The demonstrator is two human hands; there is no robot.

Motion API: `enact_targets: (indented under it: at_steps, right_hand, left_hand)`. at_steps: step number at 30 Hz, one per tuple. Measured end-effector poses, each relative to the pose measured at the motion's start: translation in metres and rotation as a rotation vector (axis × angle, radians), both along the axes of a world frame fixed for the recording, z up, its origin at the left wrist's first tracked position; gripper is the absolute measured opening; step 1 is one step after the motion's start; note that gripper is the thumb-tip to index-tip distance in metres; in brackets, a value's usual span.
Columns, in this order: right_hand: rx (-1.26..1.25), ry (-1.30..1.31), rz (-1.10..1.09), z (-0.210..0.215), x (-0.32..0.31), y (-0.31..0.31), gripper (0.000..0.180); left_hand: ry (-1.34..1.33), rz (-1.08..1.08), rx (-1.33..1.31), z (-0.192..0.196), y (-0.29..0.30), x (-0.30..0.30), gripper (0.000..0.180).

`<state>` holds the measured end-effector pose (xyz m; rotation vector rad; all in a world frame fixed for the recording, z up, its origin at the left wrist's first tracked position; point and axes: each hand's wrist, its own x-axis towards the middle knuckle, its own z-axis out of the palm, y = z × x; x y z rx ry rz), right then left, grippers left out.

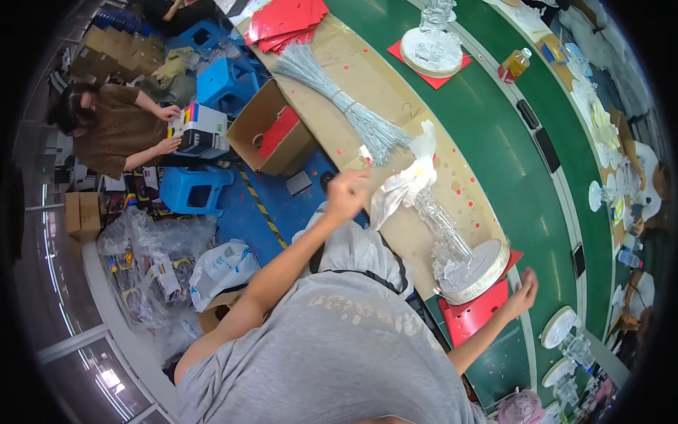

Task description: Threading lighting filaments through a template and packing components into boxes at an assembly station.

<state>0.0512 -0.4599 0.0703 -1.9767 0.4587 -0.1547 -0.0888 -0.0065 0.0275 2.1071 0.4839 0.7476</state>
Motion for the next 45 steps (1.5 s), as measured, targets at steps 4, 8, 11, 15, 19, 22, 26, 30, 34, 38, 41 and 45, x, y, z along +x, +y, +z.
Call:
enact_targets:
  at_steps: [4, 8, 11, 15, 19, 22, 26, 30, 34, 38, 41, 45]
  right_hand:
    - [-0.051, -0.338, 0.223, 0.07, 0.045, 0.12, 0.024]
    - [-0.118, -0.317, 0.714, 0.089, 0.025, 0.3, 0.019]
    - [-0.108, -0.235, 1.237, 0.047, 0.003, 0.411, 0.03]
    - [-0.36, -0.156, 1.728, -0.018, -0.019, 0.56, 0.036]
    - [-0.517, -0.404, 1.524, -0.075, -0.032, 0.717, 0.023]
    - [-0.761, -0.614, 1.401, -0.122, -0.026, 0.791, 0.016]
    - [-0.992, -0.447, 1.379, -0.149, 0.005, 0.834, 0.021]
    - [-0.959, -0.369, 1.373, -0.147, 0.002, 0.842, 0.024]
    - [-0.744, -0.353, 1.435, -0.14, -0.015, 0.837, 0.028]
    - [-0.7, -0.376, 1.474, -0.126, -0.004, 0.817, 0.029]
    - [-0.828, -0.518, 1.492, -0.146, 0.027, 0.811, 0.013]
    - [-0.926, -0.455, 1.667, -0.157, 0.035, 0.828, 0.014]
  left_hand:
    - [0.011, 0.562, -0.511, -0.08, 0.077, -0.077, 0.016]
    - [-0.03, 0.991, -0.944, -0.154, 0.115, -0.162, 0.014]
    - [0.253, 0.972, -0.93, -0.183, 0.114, -0.191, 0.015]
    - [0.211, 1.056, -1.275, -0.201, 0.184, -0.225, 0.018]
    - [0.153, 0.838, -1.056, -0.181, 0.265, -0.252, 0.015]
    - [0.065, 0.922, -1.066, -0.154, 0.294, -0.283, 0.015]
    - [0.012, 1.122, -1.15, -0.137, 0.322, -0.321, 0.019]
    - [-0.072, 1.497, -1.339, -0.165, 0.272, -0.38, 0.022]
    - [-0.076, 1.762, -1.562, -0.203, 0.185, -0.398, 0.023]
    - [0.226, 1.554, -1.145, -0.245, 0.096, -0.348, 0.038]
    - [0.206, 1.436, -0.781, -0.252, 0.095, -0.302, 0.034]
    - [0.232, 1.741, -1.127, -0.225, 0.077, -0.262, 0.033]
